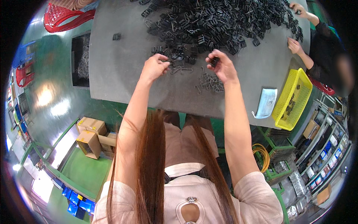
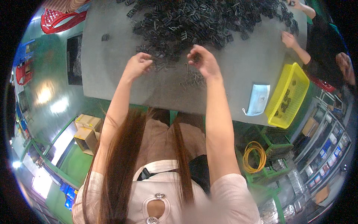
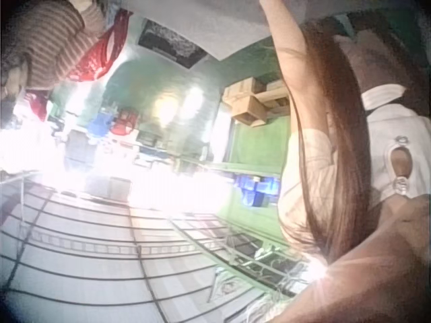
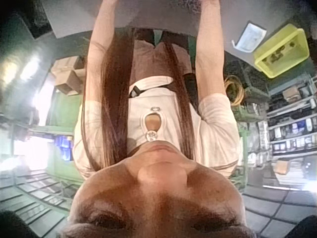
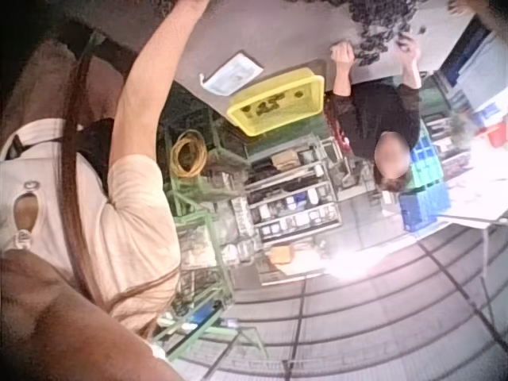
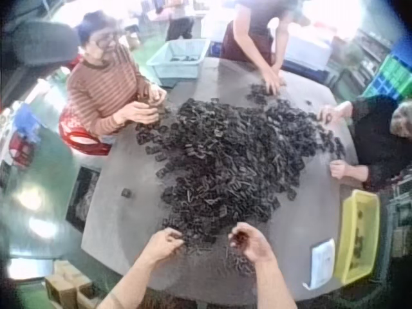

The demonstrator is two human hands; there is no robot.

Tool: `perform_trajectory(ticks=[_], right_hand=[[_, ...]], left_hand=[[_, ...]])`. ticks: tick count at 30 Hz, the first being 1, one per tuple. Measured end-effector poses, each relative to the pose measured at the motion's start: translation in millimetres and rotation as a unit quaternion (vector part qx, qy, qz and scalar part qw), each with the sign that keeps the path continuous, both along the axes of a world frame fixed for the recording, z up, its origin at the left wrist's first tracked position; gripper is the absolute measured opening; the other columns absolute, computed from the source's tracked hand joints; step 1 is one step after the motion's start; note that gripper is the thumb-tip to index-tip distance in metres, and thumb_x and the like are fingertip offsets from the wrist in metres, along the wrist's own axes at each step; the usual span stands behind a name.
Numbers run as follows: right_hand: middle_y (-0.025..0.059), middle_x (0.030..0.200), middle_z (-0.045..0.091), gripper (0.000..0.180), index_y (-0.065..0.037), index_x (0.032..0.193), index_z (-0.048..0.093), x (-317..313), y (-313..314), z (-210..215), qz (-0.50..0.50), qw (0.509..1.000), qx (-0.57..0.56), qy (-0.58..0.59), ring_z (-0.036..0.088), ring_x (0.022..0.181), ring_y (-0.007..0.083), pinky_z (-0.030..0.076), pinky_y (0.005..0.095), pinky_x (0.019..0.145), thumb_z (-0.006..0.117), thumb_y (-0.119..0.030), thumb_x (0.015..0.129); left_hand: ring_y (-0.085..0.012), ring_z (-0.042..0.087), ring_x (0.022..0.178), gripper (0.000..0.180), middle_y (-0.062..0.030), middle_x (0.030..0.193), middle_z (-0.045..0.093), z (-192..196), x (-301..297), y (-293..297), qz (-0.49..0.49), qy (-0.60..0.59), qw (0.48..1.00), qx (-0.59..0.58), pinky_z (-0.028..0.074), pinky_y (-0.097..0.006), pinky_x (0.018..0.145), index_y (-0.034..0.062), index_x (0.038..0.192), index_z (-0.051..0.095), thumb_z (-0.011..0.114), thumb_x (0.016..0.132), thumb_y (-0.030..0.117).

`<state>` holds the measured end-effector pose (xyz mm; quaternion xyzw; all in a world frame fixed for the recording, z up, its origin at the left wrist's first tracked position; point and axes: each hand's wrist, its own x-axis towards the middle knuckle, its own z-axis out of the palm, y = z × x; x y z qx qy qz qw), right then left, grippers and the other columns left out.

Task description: The person repeatedly picks small black plastic clips and metal hooks from a large pile on a table, joins them by hand, and places the assembled units into a yellow basket. The person occasionally sweeps loose hooks aside to access more clips.

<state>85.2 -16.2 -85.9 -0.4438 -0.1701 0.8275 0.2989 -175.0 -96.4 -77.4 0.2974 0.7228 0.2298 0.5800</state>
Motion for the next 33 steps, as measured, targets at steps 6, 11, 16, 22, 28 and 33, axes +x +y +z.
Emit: perform_trajectory(ticks=[6, 11, 16, 22, 28, 33], right_hand=[[0.0135, 0.081, 0.068, 0.027, -0.009, 0.083, 0.068, -72, -10, -11, 0.198, 0.714, 0.282, -0.609, 0.065, 0.078, 0.0293, 0.050, 0.0374, 0.071, 0.072, -0.034, 0.072], [0.0017, 0.071, 0.064, 0.020, -0.005, 0.082, 0.065, -34, -6, -15, 0.122, 0.913, 0.169, -0.351, 0.060, 0.066, 0.0173, 0.046, 0.0281, 0.059, 0.069, -0.024, 0.076], [-0.0007, 0.075, 0.058, 0.022, -0.010, 0.096, 0.059, -5, -19, 38, 0.011, 1.000, 0.017, -0.001, 0.056, 0.068, 0.0119, 0.042, 0.0237, 0.056, 0.063, -0.021, 0.078], [0.0023, 0.074, 0.059, 0.023, -0.010, 0.094, 0.060, -31, -13, -2, 0.229, 0.895, 0.219, -0.315, 0.062, 0.076, 0.0211, 0.047, 0.0316, 0.063, 0.068, -0.025, 0.077], [0.0081, 0.087, 0.061, 0.035, -0.008, 0.097, 0.061, -42, -29, -11, 0.310, 0.689, 0.390, -0.525, 0.062, 0.082, 0.0248, 0.048, 0.0367, 0.070, 0.072, -0.031, 0.074], [0.0058, 0.093, 0.059, 0.027, -0.007, 0.101, 0.058, 9, -28, 11, 0.189, 0.980, 0.054, -0.020, 0.058, 0.077, 0.0151, 0.042, 0.0242, 0.053, 0.066, -0.022, 0.080]], left_hand=[[-0.0104, 0.061, 0.070, 0.018, -0.0036, 0.080, 0.065, -1, 6, -5, -0.065, 0.042, 0.996, 0.054, 0.047, -0.024, 0.061, 0.0042, 0.099, 0.062, 0.062, 0.084, 0.015], [-0.0101, 0.061, 0.069, 0.015, -0.0031, 0.081, 0.066, -5, 6, -14, 0.079, -0.118, 0.989, 0.034, 0.048, -0.024, 0.061, 0.0051, 0.097, 0.065, 0.060, 0.084, 0.010], [-0.0093, 0.061, 0.072, 0.014, -0.0001, 0.084, 0.065, -6, 2, -22, -0.023, 0.075, 0.993, 0.087, 0.048, -0.024, 0.061, 0.0074, 0.097, 0.067, 0.060, 0.085, 0.010], [-0.0079, 0.061, 0.075, 0.018, 0.0014, 0.086, 0.065, 14, 1, -15, 0.087, -0.143, 0.985, 0.035, 0.048, -0.022, 0.065, 0.0107, 0.101, 0.068, 0.058, 0.087, 0.012], [-0.0077, 0.060, 0.074, 0.018, 0.0002, 0.086, 0.064, 15, -11, -26, 0.063, -0.085, 0.994, 0.015, 0.048, -0.022, 0.064, 0.0075, 0.102, 0.067, 0.057, 0.087, 0.010], [-0.0094, 0.061, 0.077, 0.016, -0.0023, 0.085, 0.065, 3, -16, -43, 0.132, -0.119, 0.984, 0.000, 0.048, -0.023, 0.065, 0.0050, 0.100, 0.062, 0.058, 0.085, 0.010]])
